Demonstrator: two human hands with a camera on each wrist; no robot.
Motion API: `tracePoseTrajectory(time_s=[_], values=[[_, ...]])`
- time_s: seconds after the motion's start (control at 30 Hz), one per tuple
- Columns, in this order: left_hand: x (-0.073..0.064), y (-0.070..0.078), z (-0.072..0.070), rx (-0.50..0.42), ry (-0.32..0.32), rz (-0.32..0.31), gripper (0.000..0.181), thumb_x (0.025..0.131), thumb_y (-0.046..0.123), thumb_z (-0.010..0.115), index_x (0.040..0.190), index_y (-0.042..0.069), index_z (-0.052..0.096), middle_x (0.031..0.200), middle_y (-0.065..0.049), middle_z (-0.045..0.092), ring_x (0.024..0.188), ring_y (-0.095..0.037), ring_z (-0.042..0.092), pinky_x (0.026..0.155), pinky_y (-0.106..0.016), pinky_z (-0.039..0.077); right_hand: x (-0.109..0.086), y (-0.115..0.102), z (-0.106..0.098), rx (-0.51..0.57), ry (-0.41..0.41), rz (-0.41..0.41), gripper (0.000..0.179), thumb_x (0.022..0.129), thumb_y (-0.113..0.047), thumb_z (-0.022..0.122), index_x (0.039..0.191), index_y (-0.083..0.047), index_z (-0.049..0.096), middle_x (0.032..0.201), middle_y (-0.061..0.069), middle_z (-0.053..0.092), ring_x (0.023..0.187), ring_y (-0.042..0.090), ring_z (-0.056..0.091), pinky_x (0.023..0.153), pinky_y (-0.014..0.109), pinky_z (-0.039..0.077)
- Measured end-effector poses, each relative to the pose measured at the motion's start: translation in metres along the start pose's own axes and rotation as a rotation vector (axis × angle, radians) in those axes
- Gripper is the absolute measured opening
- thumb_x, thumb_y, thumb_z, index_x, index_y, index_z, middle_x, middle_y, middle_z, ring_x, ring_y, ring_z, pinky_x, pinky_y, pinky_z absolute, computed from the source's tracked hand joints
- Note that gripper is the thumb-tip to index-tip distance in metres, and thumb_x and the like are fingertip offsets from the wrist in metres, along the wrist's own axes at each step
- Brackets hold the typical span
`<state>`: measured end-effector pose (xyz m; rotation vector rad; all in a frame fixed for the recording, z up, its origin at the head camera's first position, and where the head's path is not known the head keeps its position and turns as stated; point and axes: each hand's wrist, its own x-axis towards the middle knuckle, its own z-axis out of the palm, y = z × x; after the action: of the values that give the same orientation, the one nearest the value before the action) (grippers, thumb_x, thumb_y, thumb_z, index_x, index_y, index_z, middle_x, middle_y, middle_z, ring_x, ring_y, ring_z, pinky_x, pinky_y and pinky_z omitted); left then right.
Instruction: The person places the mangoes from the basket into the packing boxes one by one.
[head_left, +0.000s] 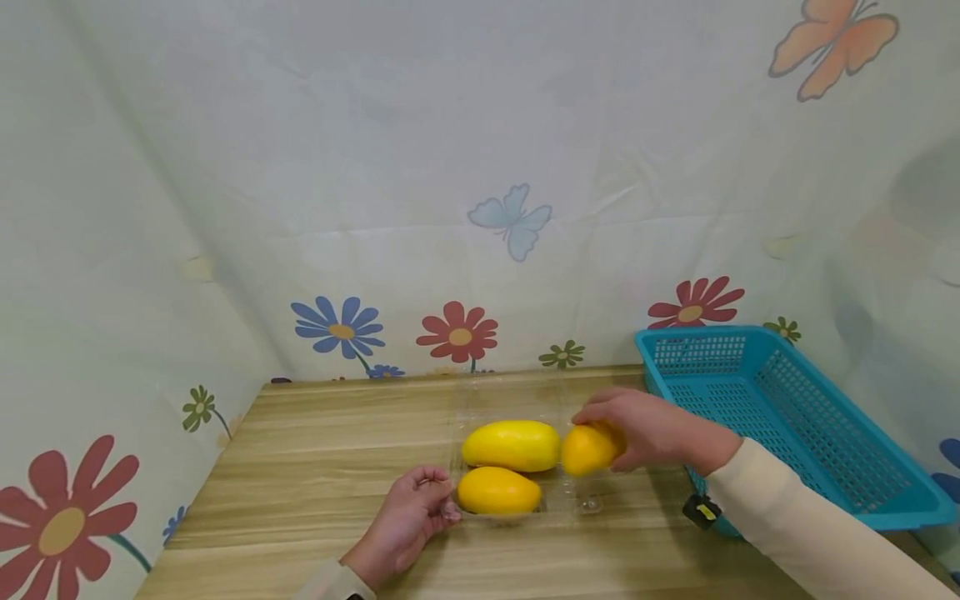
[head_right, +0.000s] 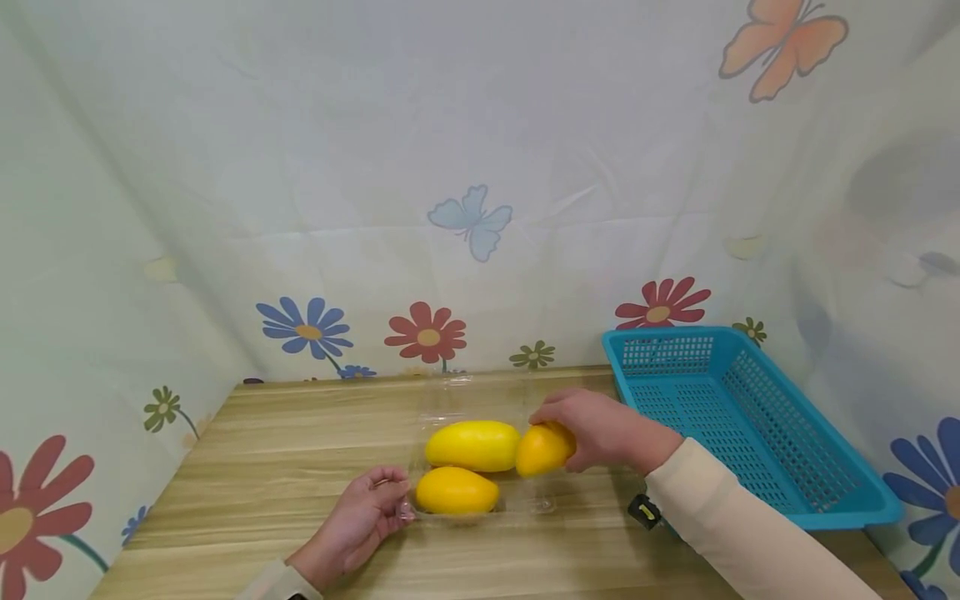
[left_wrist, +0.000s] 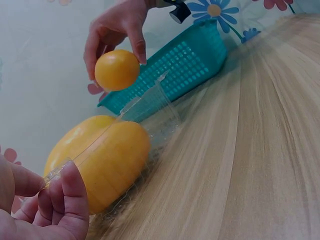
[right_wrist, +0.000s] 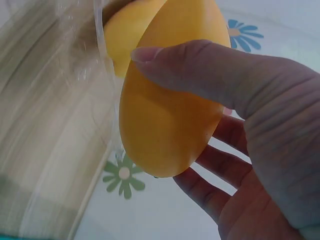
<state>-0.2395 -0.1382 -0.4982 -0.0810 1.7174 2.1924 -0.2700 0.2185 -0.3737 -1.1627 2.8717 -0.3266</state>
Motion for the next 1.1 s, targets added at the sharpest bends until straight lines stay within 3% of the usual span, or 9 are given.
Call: tracePoseTrajectory(time_s=[0.2,0.43,0.67,1.1], values=[[-0.001,-0.001,-0.001,-0.004,-0.007,0.001,0.025,0.103,0.009,0.056,0.122,-0.001,0.044,0.088,0.000,0.058,0.072,-0.010,0.061,0.073,-0.027,0.061,0.011,-0.010,0.012,-0.033,-0.007,-0.032,0.059,0.072,-0.015,0.093,0.126,-0.017,0.070,0.121,-0.002,0.066,0.110,0.018,0.061,0.097,0.039,0.060],[-0.002,-0.001,0.000,-0.003,-0.011,-0.003,0.025,0.103,0.008,0.055,0.123,-0.001,0.043,0.089,0.000,0.058,0.072,-0.010,0.061,0.074,-0.026,0.061,0.019,-0.019,0.023,-0.109,0.000,-0.064,0.061,0.069,-0.009,0.093,0.125,-0.018,0.071,0.124,0.002,0.067,0.112,0.023,0.061,0.100,0.044,0.058],[-0.002,0.000,0.000,-0.002,-0.012,0.000,0.026,0.103,0.009,0.055,0.123,-0.002,0.042,0.089,-0.001,0.057,0.073,-0.011,0.061,0.074,-0.027,0.061,0.023,-0.027,0.030,-0.152,-0.054,-0.060,0.061,0.072,-0.004,0.090,0.128,-0.021,0.070,0.128,0.000,0.066,0.120,0.023,0.059,0.107,0.043,0.056],[-0.001,-0.001,0.001,-0.013,0.000,0.010,0.024,0.101,0.009,0.059,0.119,0.000,0.045,0.086,0.000,0.057,0.071,-0.011,0.060,0.073,-0.026,0.060,0.026,-0.029,0.037,-0.101,-0.094,-0.074,0.065,0.076,0.012,0.080,0.130,-0.023,0.069,0.133,0.000,0.062,0.123,0.020,0.057,0.109,0.039,0.054]])
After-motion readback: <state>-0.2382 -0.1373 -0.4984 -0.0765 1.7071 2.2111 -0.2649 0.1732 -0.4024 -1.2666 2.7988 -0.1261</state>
